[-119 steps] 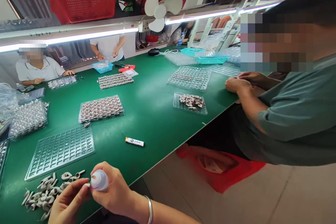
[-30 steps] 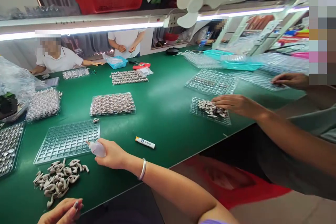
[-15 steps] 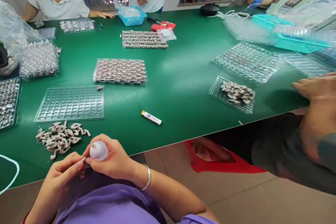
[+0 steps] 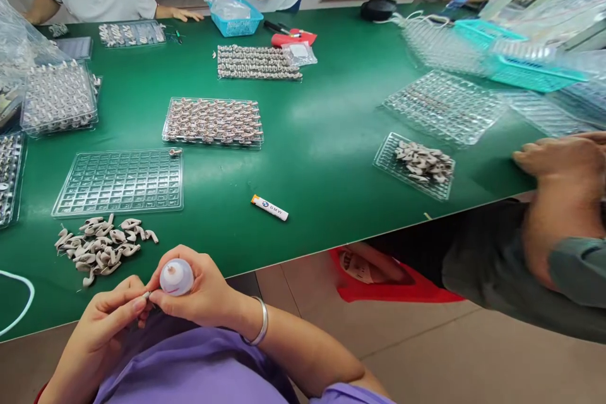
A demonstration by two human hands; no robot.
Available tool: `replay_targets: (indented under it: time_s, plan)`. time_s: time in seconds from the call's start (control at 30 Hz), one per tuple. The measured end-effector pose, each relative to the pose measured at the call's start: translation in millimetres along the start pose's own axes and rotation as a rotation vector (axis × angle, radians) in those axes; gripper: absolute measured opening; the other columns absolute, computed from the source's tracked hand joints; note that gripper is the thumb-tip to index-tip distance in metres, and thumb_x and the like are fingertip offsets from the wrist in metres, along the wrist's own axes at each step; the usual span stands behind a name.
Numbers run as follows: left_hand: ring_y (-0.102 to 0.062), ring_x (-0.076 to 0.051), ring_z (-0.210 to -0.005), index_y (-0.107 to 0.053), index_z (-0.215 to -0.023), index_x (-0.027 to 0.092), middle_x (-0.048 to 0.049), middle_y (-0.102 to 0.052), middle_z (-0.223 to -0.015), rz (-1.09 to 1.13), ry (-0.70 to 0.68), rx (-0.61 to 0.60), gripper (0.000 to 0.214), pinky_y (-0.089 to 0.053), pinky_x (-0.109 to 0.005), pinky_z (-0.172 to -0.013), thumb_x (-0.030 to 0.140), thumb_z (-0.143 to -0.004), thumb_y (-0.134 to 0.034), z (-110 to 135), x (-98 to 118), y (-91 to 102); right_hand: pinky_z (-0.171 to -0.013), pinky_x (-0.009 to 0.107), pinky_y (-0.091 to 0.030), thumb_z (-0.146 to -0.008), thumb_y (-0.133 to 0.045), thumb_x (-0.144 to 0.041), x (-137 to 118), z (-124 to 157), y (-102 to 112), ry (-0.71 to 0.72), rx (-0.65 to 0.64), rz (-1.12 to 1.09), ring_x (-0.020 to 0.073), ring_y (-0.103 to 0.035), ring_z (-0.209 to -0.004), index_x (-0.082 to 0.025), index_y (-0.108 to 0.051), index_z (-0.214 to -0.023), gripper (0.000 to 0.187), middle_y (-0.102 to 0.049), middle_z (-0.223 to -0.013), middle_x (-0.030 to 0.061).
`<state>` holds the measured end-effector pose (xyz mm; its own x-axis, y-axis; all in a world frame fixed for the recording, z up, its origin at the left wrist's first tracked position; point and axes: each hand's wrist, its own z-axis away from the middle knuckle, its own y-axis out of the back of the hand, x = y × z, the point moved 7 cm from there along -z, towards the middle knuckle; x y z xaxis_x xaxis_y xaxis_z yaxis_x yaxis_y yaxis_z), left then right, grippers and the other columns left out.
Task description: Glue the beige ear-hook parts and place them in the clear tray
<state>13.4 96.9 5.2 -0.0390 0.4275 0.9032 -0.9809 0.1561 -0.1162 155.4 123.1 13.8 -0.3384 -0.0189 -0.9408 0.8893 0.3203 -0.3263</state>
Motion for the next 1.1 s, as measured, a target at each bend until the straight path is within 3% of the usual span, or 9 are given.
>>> replay_targets:
  time_s: [0.23, 0.37, 0.43, 0.57, 0.7, 0.9, 1.1]
  plan:
    - [-0.044, -0.011, -0.061, -0.073, -0.059, 0.016, -0.0007, -0.046, -0.065, -0.016, -0.01, -0.028, 0.032, -0.042, -0.023, -0.054, 0.045, -0.072, -0.076, -0.6, -0.9, -4.0, -0.06, 0.025, -0.052, -0.071, -0.081, -0.03, 3.3, 2.1, -1.0, -0.034, 0.003, -0.036, 0.0113, -0.061, -0.063, -0.021, -0.054, -0.088, 0.033, -0.068, -0.08, 0.001]
    - [-0.053, -0.013, -0.064, -0.08, -0.081, 0.019, -0.0028, -0.056, -0.071, -0.155, -0.074, -0.062, 0.026, -0.047, -0.023, -0.057, 0.043, -0.08, -0.071, 2.4, 9.3, -3.1, -0.062, 0.025, -0.052, -0.073, -0.079, -0.035, -0.6, 0.7, 2.9, -0.082, -0.04, -0.036, 0.0109, -0.059, -0.067, -0.022, -0.05, -0.094, 0.039, -0.063, -0.082, -0.0007]
    - [-0.06, -0.014, -0.07, -0.079, -0.093, 0.022, -0.0042, -0.063, -0.078, -0.371, -0.239, -0.014, 0.02, -0.049, -0.023, -0.06, 0.036, -0.084, -0.068, 5.4, 20.5, 5.0, -0.058, 0.022, -0.049, -0.075, -0.078, -0.033, -4.7, 1.9, 9.3, -0.131, -0.069, -0.009, 0.0094, -0.056, -0.064, -0.024, -0.044, -0.105, 0.046, -0.058, -0.08, -0.0037]
    - [-0.066, -0.015, -0.082, -0.075, -0.106, 0.026, -0.0037, -0.07, -0.094, -0.881, -0.722, 0.233, 0.023, -0.051, -0.024, -0.076, 0.019, -0.085, -0.068, 23.0, 39.9, 21.2, -0.055, 0.02, -0.041, -0.085, -0.066, -0.023, -11.3, 10.5, 25.0, -0.186, -0.104, 0.246, 0.0084, -0.048, -0.065, -0.024, -0.038, -0.119, 0.044, -0.054, -0.089, -0.0014]
    - [-0.064, -0.016, -0.077, -0.07, -0.114, 0.024, -0.0037, -0.071, -0.089, -1.228, -0.949, 0.331, 0.032, -0.049, -0.028, -0.079, 0.014, -0.084, -0.069, 33.7, 35.6, 19.9, -0.063, 0.023, -0.045, -0.084, -0.067, -0.024, -6.1, 21.8, 28.2, -0.131, -0.092, 0.369, 0.0114, -0.055, -0.074, -0.024, -0.038, -0.122, 0.048, -0.06, -0.097, 0.0017]
    - [-0.06, -0.016, -0.069, -0.07, -0.112, 0.021, -0.003, -0.068, -0.079, -1.336, -0.973, 0.321, 0.027, -0.048, -0.028, -0.073, 0.018, -0.086, -0.068, 32.1, 32.0, 12.2, -0.069, 0.028, -0.051, -0.082, -0.073, -0.036, -6.0, 30.8, 27.1, 0.12, 0.051, 0.557, 0.0166, -0.064, -0.079, -0.024, -0.051, -0.114, 0.04, -0.067, -0.098, 0.0048]
    - [-0.059, -0.015, -0.07, -0.069, -0.113, 0.023, -0.0023, -0.067, -0.081, -1.241, -0.913, 0.315, 0.028, -0.048, -0.028, -0.073, 0.017, -0.086, -0.068, 29.0, 29.3, 15.7, -0.067, 0.032, -0.053, -0.084, -0.07, -0.029, -15.4, 35.3, 23.2, 0.304, 0.033, 0.67, 0.0179, -0.063, -0.073, -0.025, -0.053, -0.12, 0.04, -0.07, -0.094, 0.0058]
